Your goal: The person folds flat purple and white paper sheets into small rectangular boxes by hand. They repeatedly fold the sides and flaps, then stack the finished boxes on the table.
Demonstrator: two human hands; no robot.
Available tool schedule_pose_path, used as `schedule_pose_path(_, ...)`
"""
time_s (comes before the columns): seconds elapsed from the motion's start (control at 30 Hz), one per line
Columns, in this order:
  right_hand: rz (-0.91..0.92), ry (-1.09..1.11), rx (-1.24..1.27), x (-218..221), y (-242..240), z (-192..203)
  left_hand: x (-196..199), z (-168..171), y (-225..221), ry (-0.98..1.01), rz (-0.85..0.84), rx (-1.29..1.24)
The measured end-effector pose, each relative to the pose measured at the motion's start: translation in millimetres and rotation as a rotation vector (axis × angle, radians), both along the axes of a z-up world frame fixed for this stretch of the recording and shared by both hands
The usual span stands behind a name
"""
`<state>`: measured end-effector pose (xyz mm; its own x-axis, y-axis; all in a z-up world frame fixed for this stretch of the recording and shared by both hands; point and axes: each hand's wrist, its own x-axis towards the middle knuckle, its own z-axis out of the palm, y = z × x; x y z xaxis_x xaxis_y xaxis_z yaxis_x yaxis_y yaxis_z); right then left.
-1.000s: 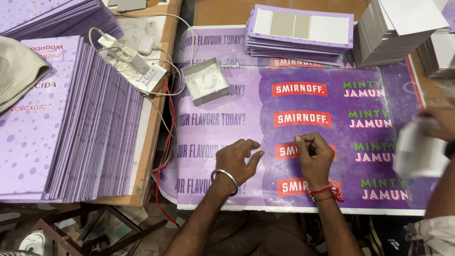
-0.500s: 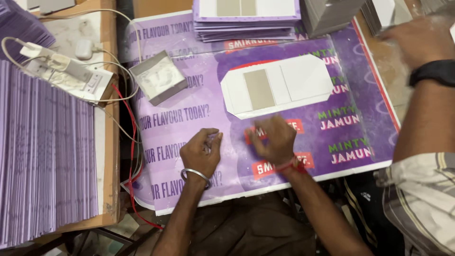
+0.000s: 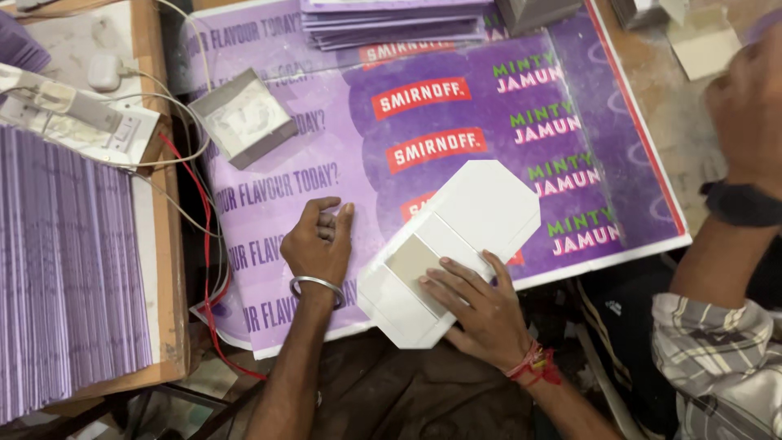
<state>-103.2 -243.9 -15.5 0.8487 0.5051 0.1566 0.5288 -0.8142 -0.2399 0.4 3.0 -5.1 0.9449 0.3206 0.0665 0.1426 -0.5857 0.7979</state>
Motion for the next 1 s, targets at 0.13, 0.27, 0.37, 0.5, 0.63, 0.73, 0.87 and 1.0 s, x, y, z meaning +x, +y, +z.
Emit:
schedule_pose_path(0.13,-0.152,-0.135,0.301,-17,6,-5,-9,34,-5,0.429,-0.279,-0.163)
schedule_pose_path(0.27,-0.078,-0.121,0.301,-27,31,1,-15,40,2,0.640,-0.710,-0.234)
schedule_pose_path(0.37,0.215,-0.037,0.287,-18,31,15,-1,31,12,0.559,-0.737,0.064)
schedule_pose_path(0.5,0.107,-0.013,0.214,43,18,40,31,32,22,0.656,-0.840,0.301)
schedule_pose_path(0.63,0.114,0.304,-0.104,143,17,63,57,47,20,0.570,-0.888,0.409)
schedule_pose_path(0.73,0.121,0.574,-0.275,174,21,69,69,48,22,0.519,-0.877,0.515)
schedule_pose_path(0.87,0.164,0.430,-0.276,173,23,62,63,34,31,0.420,-0.841,0.564)
schedule_pose_path(1.0,0.172,0.212,-0.178,145,14,49,25,28,29,0.189,-0.737,0.593)
